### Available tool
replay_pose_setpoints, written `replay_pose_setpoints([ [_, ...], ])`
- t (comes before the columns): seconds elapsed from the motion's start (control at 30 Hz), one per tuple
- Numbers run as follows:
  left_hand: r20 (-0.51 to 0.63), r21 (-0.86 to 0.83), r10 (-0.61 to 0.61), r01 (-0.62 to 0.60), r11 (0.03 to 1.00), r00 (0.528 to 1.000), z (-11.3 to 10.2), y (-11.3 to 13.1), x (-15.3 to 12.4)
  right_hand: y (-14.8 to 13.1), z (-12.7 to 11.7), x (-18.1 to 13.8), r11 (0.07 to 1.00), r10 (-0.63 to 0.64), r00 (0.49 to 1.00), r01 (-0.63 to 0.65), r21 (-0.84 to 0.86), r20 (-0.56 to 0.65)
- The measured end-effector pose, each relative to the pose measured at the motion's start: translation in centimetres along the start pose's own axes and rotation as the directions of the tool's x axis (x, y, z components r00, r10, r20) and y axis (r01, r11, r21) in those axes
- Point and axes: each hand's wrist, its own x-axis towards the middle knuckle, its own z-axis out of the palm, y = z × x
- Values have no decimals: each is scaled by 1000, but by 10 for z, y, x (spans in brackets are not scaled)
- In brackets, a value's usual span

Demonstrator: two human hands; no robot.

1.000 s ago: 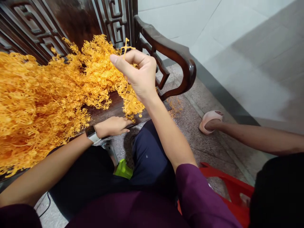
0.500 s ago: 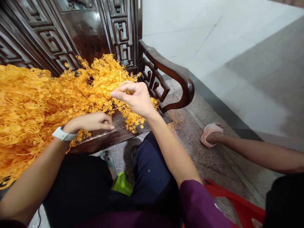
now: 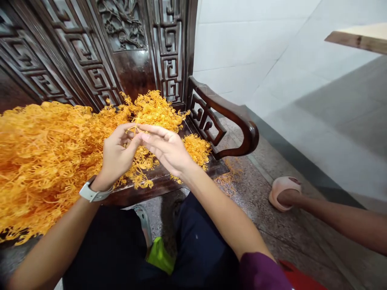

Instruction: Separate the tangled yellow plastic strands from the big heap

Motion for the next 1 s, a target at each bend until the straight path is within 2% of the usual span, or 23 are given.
replay_pose_setpoints([
  [0.17, -8, -159, -42, 41, 987, 999, -3, 1, 1, 7, -5, 3, 994, -96, 992, 91, -55, -87],
  [0.33, -110, -371, -82, 35, 928, 991, 6, 7, 1, 4, -9, 6, 957, -191, 977, 164, -241, -95],
  [0.4, -75, -477, -141, 89, 874, 987, 11, 10, 0, 4, -11, 6, 943, -219, 972, 188, -276, -86],
  [0.5, 37, -596, -260, 230, 769, 965, 16, 15, -1, 5, -13, 5, 950, -226, 971, 203, -238, -73],
  [0.6, 76, -603, -286, 272, 750, 955, 16, 19, 0, 4, -13, 3, 971, -174, 983, 162, -173, -53],
  [0.7, 32, -539, -224, 206, 817, 974, 13, 20, 0, 1, -12, 1, 980, -119, 993, 115, -164, -14],
  [0.83, 44, -483, -167, 168, 860, 985, 12, 20, -2, 0, -13, 1, 967, -144, 989, 143, -213, 10],
  [0.93, 128, -537, -228, 261, 802, 965, 14, 23, -6, 1, -15, 3, 970, -133, 988, 145, -196, 73],
  [1.0, 219, -588, -295, 367, 721, 930, 14, 26, -7, 1, -16, 4, 982, -95, 985, 117, -151, 146],
])
